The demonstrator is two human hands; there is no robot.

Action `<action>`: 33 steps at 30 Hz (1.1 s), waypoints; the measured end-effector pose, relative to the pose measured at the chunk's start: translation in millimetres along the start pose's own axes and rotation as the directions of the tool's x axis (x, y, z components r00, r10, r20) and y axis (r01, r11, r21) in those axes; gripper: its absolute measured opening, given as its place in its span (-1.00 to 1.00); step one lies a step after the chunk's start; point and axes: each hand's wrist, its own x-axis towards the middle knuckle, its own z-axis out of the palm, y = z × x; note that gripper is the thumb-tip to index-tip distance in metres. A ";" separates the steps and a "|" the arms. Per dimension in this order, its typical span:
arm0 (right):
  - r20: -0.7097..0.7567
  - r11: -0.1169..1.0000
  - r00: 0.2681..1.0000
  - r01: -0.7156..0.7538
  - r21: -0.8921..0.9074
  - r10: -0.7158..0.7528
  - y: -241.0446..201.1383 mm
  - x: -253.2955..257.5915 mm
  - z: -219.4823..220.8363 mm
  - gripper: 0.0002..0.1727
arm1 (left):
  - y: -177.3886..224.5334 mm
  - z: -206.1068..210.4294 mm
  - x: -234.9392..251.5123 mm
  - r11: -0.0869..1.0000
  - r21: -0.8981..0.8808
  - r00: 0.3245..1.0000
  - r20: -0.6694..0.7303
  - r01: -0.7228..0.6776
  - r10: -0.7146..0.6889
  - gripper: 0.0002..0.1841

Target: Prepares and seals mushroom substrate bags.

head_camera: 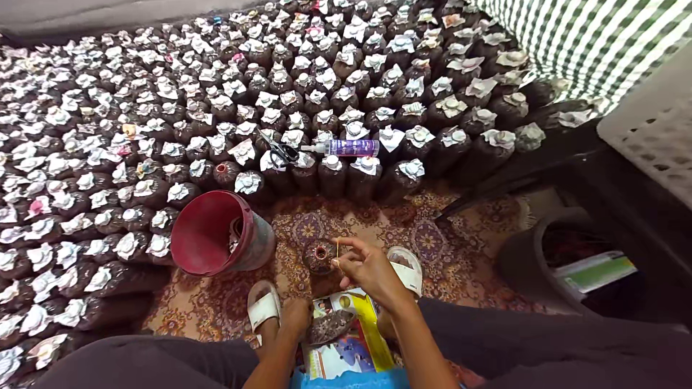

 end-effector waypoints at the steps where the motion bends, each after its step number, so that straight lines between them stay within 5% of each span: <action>1: -0.014 1.000 1.000 -0.004 -0.002 0.004 0.6 1.5 -0.1 -0.54 | 5.3 0.8 0.4 1.000 0.026 1.000 -0.010 -0.009 0.009 -0.66; 6: -0.091 0.999 0.995 -0.034 -0.033 0.031 3.9 6.5 -2.5 -0.55 | 18.2 6.4 -1.6 0.990 0.137 0.999 -0.034 -0.022 0.027 -0.59; 17: -0.094 0.994 0.995 -0.025 -0.103 0.015 5.8 13.6 4.1 -0.53 | 12.1 -13.0 0.5 0.998 0.030 0.993 0.097 0.061 -0.064 -0.62; 33: -0.056 0.929 0.997 -0.066 -0.365 0.049 8.4 13.7 5.8 -0.53 | -3.3 -14.6 3.2 0.994 -0.034 0.994 0.019 0.108 -0.107 -0.66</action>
